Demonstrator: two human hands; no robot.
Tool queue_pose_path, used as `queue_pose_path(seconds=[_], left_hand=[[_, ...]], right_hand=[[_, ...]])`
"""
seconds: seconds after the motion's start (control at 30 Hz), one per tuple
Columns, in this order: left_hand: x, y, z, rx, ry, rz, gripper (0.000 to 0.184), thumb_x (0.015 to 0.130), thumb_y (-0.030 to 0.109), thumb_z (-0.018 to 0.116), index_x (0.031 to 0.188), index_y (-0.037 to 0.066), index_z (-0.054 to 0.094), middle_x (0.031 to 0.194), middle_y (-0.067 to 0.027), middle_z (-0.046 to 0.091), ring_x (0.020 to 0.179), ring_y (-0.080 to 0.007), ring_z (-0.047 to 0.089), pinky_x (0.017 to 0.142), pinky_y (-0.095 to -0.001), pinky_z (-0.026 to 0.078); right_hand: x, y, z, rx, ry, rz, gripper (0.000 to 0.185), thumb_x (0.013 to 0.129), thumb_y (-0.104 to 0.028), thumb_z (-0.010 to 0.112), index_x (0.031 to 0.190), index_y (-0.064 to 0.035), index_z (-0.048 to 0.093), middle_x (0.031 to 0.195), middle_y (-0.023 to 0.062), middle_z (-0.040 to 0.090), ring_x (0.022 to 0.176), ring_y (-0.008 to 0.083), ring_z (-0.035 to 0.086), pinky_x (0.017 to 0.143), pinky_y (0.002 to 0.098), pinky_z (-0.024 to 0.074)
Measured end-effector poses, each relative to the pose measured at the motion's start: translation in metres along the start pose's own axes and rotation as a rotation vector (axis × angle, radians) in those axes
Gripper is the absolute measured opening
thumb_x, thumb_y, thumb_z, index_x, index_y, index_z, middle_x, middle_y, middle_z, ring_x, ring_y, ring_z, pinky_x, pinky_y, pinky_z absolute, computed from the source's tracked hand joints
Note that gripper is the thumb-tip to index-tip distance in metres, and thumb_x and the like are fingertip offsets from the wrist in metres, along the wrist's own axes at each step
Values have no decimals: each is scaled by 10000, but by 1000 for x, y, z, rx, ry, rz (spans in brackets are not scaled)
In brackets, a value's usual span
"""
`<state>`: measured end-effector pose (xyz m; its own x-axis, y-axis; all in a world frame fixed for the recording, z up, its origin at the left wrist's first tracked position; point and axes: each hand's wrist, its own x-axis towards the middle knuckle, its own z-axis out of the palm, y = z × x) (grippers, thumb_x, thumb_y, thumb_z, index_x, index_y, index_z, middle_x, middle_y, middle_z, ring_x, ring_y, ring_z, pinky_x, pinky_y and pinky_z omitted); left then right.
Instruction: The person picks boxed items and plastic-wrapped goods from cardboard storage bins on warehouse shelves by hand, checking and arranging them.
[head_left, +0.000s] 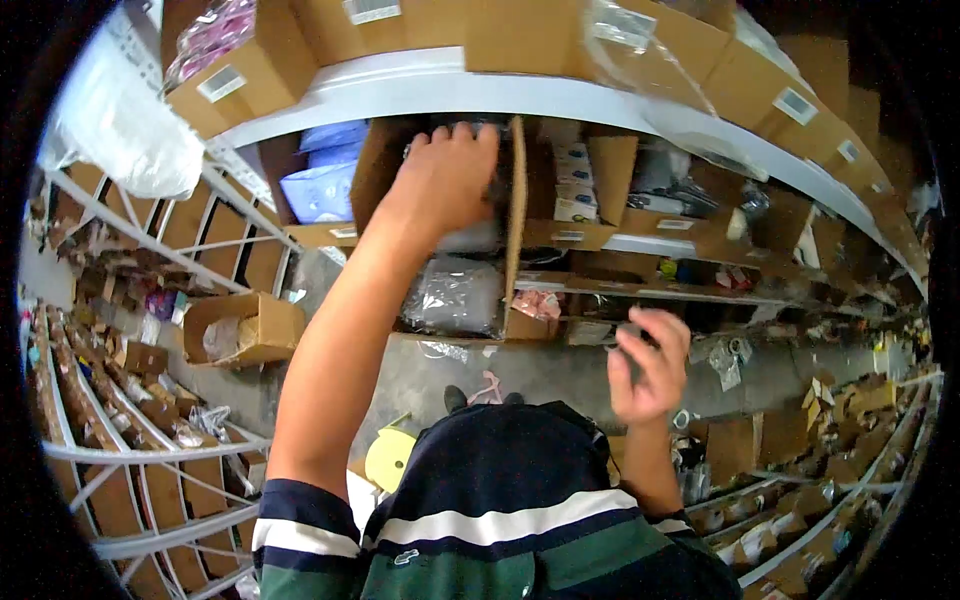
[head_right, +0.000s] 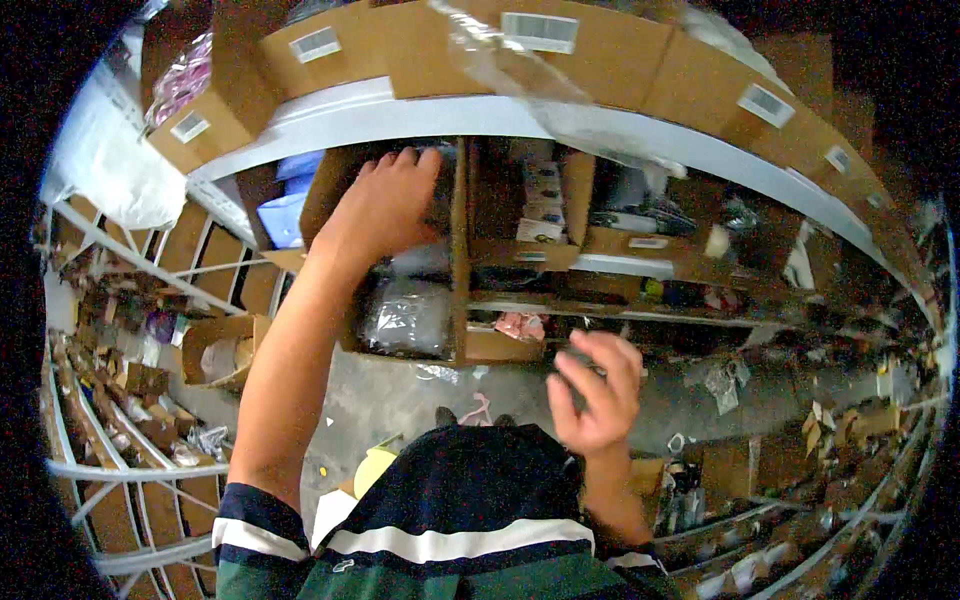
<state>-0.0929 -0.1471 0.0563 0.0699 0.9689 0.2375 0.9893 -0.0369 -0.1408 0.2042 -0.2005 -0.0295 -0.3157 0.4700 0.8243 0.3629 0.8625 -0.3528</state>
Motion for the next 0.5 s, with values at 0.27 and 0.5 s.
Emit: queue_pose_path(seconds=[0.27,0.5], left_hand=[[32,-35,38,-212,-218,-71,799,760,220,780,1440,77,384,1484,-162,428,1422,-372,307,1135,-617,258],[9,-18,18,-97,-71,-92,583,812,152,718,1346,68,502,1460,-137,451,1379,-364,375,1109,-560,334]], right_hand=[[17,148,-10,-376,15,248,335,869,-143,666,1186,-36,638,1205,157,632,1159,385,549,1039,464,405],[60,228,-8,-652,-149,225,438,895,-184,621,1308,-51,562,1257,173,609,1216,385,520,1096,468,372]])
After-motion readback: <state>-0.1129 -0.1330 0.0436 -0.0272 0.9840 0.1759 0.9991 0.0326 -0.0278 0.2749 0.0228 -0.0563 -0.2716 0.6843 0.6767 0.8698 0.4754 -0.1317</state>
